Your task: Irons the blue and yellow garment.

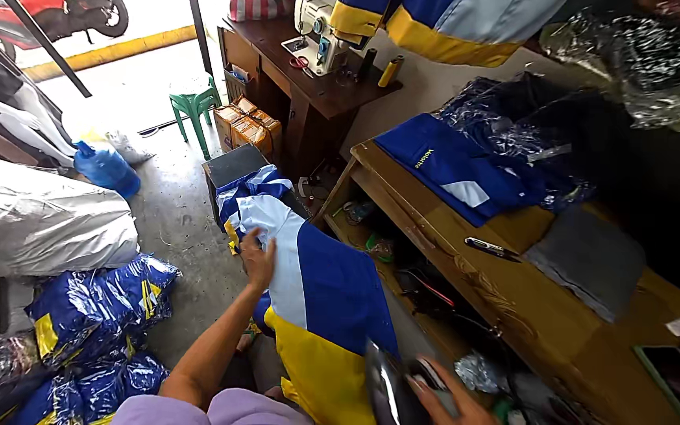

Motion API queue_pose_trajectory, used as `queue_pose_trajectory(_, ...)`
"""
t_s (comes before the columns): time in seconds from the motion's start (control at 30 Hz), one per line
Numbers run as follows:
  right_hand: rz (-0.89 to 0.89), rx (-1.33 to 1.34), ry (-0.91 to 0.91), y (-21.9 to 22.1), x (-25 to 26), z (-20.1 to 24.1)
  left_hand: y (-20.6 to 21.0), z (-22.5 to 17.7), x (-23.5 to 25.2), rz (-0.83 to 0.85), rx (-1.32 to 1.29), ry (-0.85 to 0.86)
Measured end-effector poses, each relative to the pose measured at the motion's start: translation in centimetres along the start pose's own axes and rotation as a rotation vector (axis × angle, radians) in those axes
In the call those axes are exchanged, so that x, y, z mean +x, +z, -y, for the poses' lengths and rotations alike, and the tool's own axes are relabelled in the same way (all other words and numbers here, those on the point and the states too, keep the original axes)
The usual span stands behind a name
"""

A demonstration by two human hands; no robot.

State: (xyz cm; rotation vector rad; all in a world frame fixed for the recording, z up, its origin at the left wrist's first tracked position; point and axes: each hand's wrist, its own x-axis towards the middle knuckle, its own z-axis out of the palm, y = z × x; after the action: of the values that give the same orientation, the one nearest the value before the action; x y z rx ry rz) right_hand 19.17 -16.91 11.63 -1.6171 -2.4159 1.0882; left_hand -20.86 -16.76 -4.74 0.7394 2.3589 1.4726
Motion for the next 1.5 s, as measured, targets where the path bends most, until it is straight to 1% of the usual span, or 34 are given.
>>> queue_pose_trajectory(0.03, 0.002, -0.034, -0.042, 1.2, 2.6, 1.9, -0.8, 1.0, 2.1, -0.053, -0.051, -0.149)
queue_pose_trajectory(0.07, -0.001, -0.066, -0.079, 2.5, 5.3, 3.6, -1.4, 2.0, 3.9, -0.069, -0.075, -0.263)
queue_pose_trajectory(0.1, -0.001, -0.092, -0.111, 3.8, 8.0, 5.2, -1.7, 2.8, 5.5, -0.040, -0.071, -0.332)
queue_pose_trajectory(0.17, 0.051, -0.120, -0.146, 5.8, 13.2, 8.8, -1.9, 4.2, 7.9, 0.092, -0.043, -0.373)
queue_pose_trajectory(0.27, 0.099, -0.171, -0.140, 8.1, 19.7, 13.9, -2.0, 5.2, 10.4, 0.250, -0.086, -0.311)
queue_pose_trajectory(0.37, 0.062, -0.198, -0.119, 9.9, 24.4, 17.9, -2.8, 4.8, 11.9, 0.322, -0.115, -0.216)
queue_pose_trajectory(0.43, 0.005, -0.186, -0.098, 10.5, 27.0, 19.8, -3.6, 4.3, 12.6, 0.359, -0.096, -0.157)
queue_pose_trajectory(0.53, -0.034, -0.159, -0.093, 11.1, 30.1, 20.6, -4.1, 4.2, 13.0, 0.401, 0.039, -0.065)
queue_pose_trajectory(0.57, -0.007, -0.179, -0.109, 11.2, 30.3, 20.5, -4.0, 4.2, 13.2, 0.413, 0.082, -0.045)
queue_pose_trajectory(0.63, 0.116, -0.291, -0.161, 11.1, 28.9, 20.4, -3.7, 4.0, 13.9, 0.437, 0.148, -0.002)
queue_pose_trajectory(0.73, 0.324, -0.445, -0.301, 11.5, 24.1, 19.3, -3.3, 3.3, 15.2, 0.483, 0.199, 0.027)
queue_pose_trajectory(0.77, 0.362, -0.468, -0.360, 11.9, 22.4, 18.7, -3.3, 3.0, 15.6, 0.502, 0.205, 0.033)
queue_pose_trajectory(0.83, 0.371, -0.494, -0.447, 12.4, 19.8, 17.4, -3.0, 2.7, 16.6, 0.548, 0.216, 0.072)
queue_pose_trajectory(0.9, 0.283, -0.506, -0.470, 12.9, 18.9, 16.8, -2.7, 2.7, 17.3, 0.591, 0.216, 0.121)
queue_pose_trajectory(0.97, 0.183, -0.474, -0.409, 13.0, 19.9, 17.7, -2.5, 2.5, 17.6, 0.613, 0.194, 0.150)
queue_pose_trajectory(1.03, 0.188, -0.437, -0.269, 12.1, 22.5, 20.1, -2.6, 2.2, 17.8, 0.620, 0.170, 0.164)
queue_pose_trajectory(1.07, 0.192, -0.419, -0.228, 11.8, 24.0, 21.0, -2.9, 2.2, 17.6, 0.621, 0.159, 0.165)
queue_pose_trajectory(1.13, 0.175, -0.401, -0.229, 11.8, 26.3, 21.7, -3.3, 2.6, 16.9, 0.607, 0.137, 0.173)
queue_pose_trajectory(1.17, 0.170, -0.411, -0.262, 12.0, 27.0, 21.6, -3.5, 2.8, 16.5, 0.599, 0.134, 0.168)
queue_pose_trajectory(1.23, 0.218, -0.433, -0.327, 12.2, 26.9, 21.4, -3.4, 3.1, 16.4, 0.572, 0.134, 0.158)
queue_pose_trajectory(1.33, 0.367, -0.458, -0.364, 12.9, 23.2, 20.1, -2.7, 3.0, 16.7, 0.543, 0.141, 0.143)
queue_pose_trajectory(1.5, 0.459, -0.457, -0.487, 13.4, 13.5, 15.9, -2.8, 2.2, 15.7, 0.511, 0.158, 0.103)
